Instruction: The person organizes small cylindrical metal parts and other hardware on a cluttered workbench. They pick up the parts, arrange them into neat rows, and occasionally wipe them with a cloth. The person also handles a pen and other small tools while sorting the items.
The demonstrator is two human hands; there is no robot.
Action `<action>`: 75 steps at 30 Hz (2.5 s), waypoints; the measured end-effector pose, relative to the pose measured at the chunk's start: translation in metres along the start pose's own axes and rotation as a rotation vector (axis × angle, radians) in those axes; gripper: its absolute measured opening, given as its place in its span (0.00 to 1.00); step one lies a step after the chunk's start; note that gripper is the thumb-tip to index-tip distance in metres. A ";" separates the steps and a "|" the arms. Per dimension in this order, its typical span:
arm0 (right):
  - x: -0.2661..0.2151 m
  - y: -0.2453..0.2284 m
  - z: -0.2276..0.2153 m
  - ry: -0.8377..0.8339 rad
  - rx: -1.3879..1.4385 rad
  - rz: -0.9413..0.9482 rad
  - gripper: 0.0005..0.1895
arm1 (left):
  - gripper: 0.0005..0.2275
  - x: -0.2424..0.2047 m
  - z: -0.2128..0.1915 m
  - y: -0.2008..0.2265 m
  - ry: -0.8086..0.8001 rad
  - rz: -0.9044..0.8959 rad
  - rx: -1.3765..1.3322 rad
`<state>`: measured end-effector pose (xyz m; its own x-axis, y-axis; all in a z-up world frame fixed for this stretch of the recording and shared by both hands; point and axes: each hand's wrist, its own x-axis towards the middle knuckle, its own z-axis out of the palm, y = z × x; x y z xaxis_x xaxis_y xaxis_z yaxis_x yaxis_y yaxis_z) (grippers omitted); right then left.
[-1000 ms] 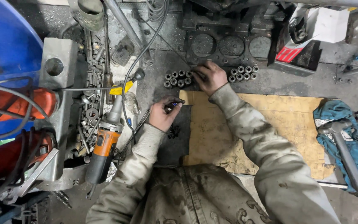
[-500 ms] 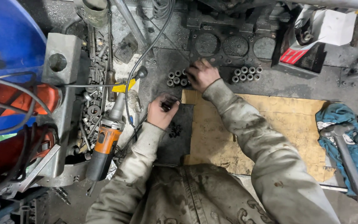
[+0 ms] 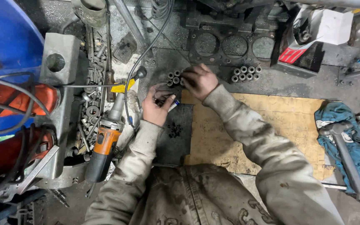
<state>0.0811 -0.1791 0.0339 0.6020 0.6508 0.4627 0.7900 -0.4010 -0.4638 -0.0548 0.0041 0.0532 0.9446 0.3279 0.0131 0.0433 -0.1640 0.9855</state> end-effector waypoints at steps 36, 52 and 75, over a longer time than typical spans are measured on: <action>0.003 0.045 0.007 -0.005 0.036 0.412 0.12 | 0.18 -0.035 -0.018 -0.017 -0.376 -0.055 0.968; 0.014 0.052 0.024 -0.170 -0.130 0.517 0.21 | 0.14 -0.074 -0.040 -0.057 -0.423 0.009 0.966; -0.105 -0.070 0.037 -0.366 0.667 0.619 0.13 | 0.15 -0.072 -0.020 -0.044 -0.309 0.056 0.795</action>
<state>-0.0419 -0.1954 -0.0103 0.7254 0.6531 -0.2174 0.0507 -0.3656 -0.9294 -0.1315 0.0062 0.0120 0.9934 0.0504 -0.1026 0.1004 -0.8143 0.5717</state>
